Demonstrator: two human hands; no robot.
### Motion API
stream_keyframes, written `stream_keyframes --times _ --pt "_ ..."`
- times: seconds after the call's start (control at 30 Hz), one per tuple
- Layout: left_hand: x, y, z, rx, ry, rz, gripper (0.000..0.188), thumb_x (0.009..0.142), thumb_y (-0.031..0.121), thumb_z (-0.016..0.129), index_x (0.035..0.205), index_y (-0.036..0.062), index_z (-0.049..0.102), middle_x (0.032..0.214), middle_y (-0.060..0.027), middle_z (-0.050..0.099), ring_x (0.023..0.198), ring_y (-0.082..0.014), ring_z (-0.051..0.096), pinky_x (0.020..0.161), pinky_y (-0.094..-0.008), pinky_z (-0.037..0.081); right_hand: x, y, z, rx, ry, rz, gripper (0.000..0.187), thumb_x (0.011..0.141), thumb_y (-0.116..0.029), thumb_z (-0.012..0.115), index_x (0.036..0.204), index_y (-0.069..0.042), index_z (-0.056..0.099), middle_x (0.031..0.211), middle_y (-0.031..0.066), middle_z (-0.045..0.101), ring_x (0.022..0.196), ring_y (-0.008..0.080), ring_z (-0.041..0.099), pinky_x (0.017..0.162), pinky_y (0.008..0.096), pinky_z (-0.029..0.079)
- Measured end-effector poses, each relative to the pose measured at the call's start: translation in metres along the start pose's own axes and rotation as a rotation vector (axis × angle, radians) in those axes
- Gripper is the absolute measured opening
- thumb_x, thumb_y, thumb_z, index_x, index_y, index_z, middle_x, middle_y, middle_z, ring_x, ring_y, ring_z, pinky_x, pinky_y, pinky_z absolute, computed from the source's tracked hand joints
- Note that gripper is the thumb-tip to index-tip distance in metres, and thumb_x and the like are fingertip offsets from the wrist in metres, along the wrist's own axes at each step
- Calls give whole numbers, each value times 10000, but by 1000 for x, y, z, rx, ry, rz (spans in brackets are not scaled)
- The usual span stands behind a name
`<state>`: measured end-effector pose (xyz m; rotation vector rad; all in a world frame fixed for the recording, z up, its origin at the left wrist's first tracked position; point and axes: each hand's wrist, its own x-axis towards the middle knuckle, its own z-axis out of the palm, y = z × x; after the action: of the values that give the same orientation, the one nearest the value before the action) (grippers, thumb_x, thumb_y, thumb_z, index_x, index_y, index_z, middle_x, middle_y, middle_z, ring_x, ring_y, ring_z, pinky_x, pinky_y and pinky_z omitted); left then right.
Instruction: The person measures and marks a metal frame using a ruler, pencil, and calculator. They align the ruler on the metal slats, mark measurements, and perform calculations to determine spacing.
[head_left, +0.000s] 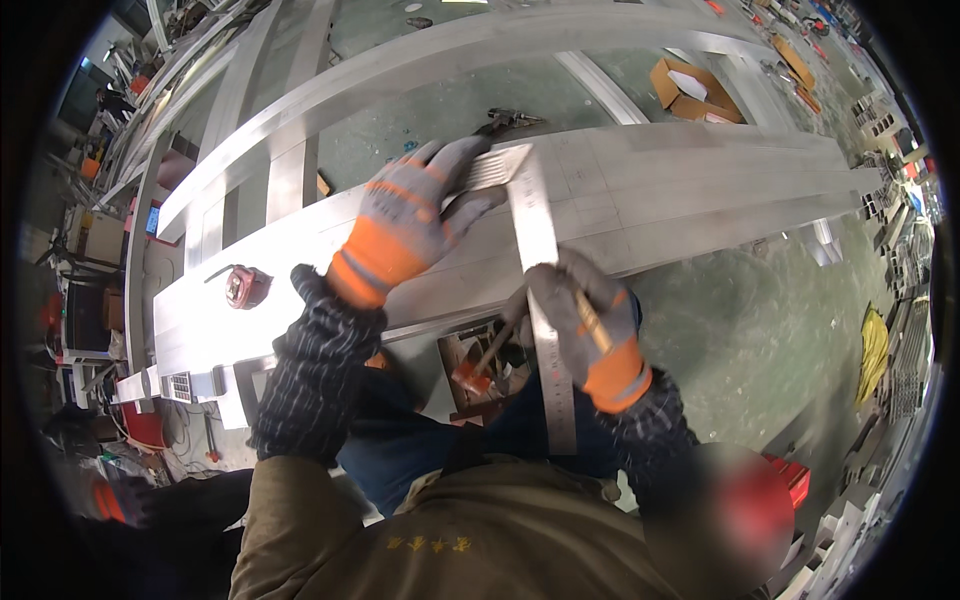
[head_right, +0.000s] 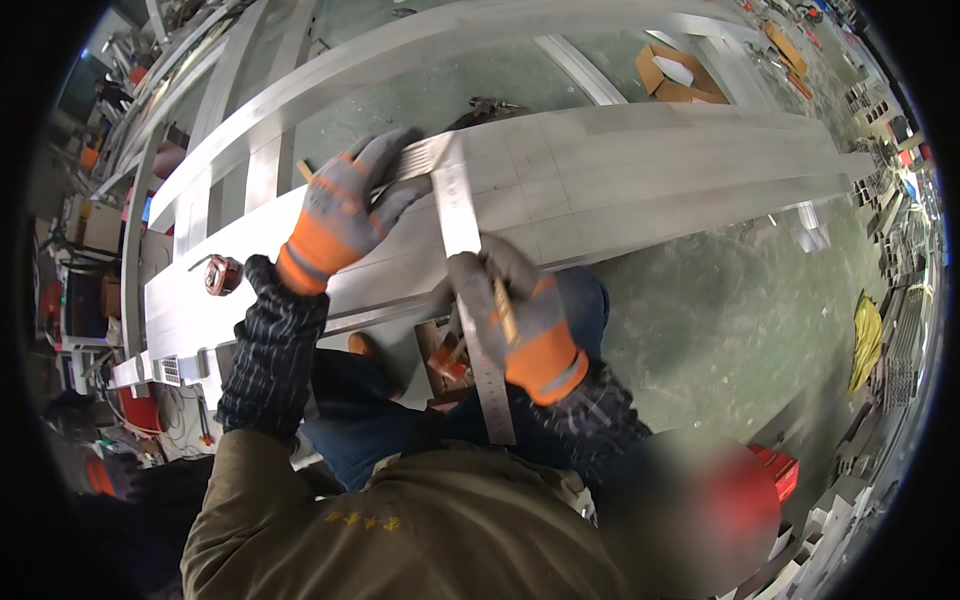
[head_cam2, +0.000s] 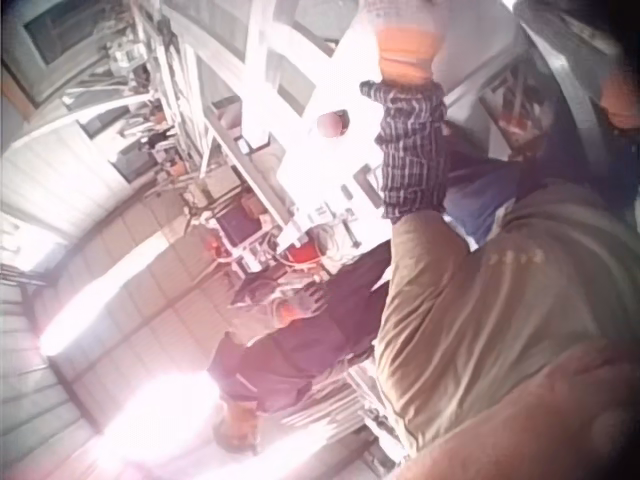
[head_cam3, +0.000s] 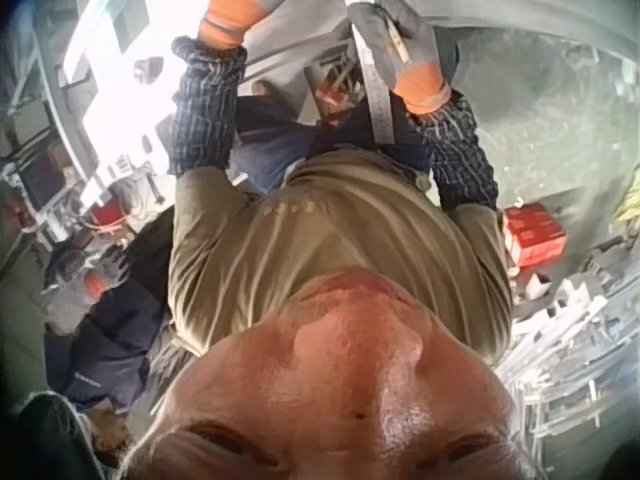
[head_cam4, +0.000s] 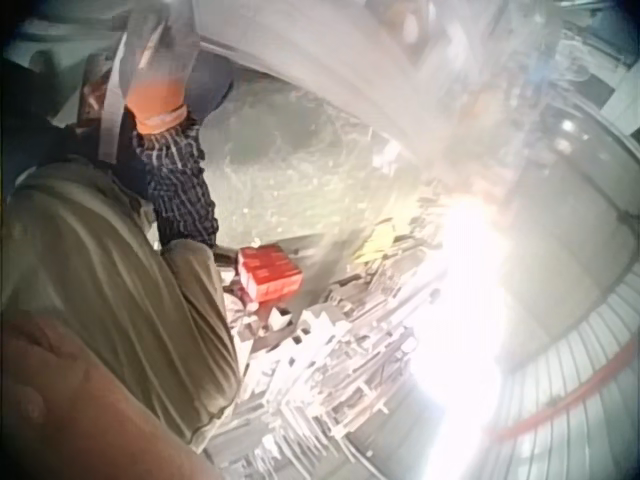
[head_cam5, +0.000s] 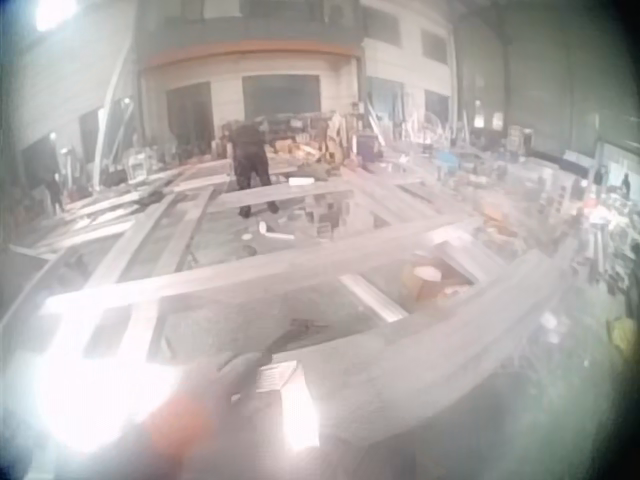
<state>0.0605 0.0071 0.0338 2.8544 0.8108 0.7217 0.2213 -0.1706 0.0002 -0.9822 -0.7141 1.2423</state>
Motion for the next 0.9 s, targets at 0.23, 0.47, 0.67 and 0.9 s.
stream_keyframes --times 0.23,0.47,0.67,0.9 --pt "-68 -58 -4 -301 39 -293 383 995 86 743 1331 -12 588 1167 -168 742 1062 -232 763 908 -352 616 -85 64 -3 -281 -90 98 302 1095 -155 606 1341 20 590 963 88 752 813 124 727 694 294 601" --pt "-4 -89 21 172 -34 -245 424 997 340 711 1353 119 645 1214 -160 718 1138 -385 681 991 -447 547 -75 69 -6 -220 -58 116 324 1104 -131 529 1347 72 599 992 146 759 807 177 734 721 310 601" --pt "43 -117 68 65 -198 -370 466 1045 475 600 1410 189 636 1323 -167 676 1278 -395 608 1092 -469 493 -51 55 -19 -175 63 147 360 1100 -156 512 1332 109 584 991 205 778 842 206 757 750 332 620" --pt "45 -100 74 63 -308 -377 582 1046 576 541 1417 141 649 1368 -197 665 1261 -412 634 1096 -459 505 -51 51 -32 -159 101 219 322 1067 -129 571 1283 107 607 920 182 782 785 186 746 730 331 606"
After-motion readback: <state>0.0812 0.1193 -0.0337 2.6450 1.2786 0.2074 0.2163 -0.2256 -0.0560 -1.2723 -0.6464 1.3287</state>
